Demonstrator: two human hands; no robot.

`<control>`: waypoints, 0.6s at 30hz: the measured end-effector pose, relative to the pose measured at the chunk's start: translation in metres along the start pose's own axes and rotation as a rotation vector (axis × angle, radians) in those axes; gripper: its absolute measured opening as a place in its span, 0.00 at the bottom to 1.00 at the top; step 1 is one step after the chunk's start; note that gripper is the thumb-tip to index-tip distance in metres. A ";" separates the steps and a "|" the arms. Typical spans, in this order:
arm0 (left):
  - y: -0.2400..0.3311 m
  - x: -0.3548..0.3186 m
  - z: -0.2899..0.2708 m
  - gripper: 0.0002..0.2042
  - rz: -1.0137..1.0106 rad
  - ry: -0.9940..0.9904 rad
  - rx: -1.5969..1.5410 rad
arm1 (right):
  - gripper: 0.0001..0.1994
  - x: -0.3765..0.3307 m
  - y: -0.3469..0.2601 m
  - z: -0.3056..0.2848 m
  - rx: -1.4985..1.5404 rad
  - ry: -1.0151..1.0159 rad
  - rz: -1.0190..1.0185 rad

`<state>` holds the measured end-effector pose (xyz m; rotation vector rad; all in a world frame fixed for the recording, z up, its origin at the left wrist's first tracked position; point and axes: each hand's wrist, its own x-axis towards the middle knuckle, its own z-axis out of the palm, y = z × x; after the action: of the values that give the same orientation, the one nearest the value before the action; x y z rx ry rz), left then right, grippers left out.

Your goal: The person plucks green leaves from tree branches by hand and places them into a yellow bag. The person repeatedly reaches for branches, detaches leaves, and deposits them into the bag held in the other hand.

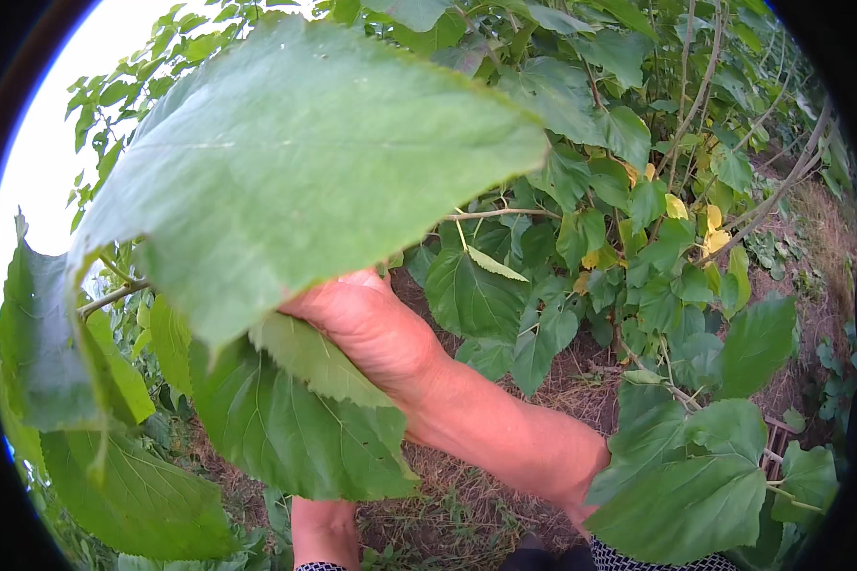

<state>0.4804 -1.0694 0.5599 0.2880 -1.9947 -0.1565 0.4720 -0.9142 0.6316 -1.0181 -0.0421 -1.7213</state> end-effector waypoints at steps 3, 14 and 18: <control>-0.005 -0.006 0.002 0.03 -0.019 -0.003 0.017 | 0.10 0.005 -0.001 -0.017 -0.659 0.135 -0.186; -0.033 -0.025 -0.020 0.02 -0.118 -0.088 0.065 | 0.13 -0.065 -0.053 -0.151 -1.758 0.399 -0.312; -0.031 -0.034 -0.020 0.02 -0.137 -0.071 0.035 | 0.16 -0.066 -0.055 -0.138 -1.680 0.476 -0.330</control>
<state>0.5161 -1.0894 0.5314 0.4470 -2.0495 -0.2216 0.3481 -0.9077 0.5261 -1.6940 1.8834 -2.1007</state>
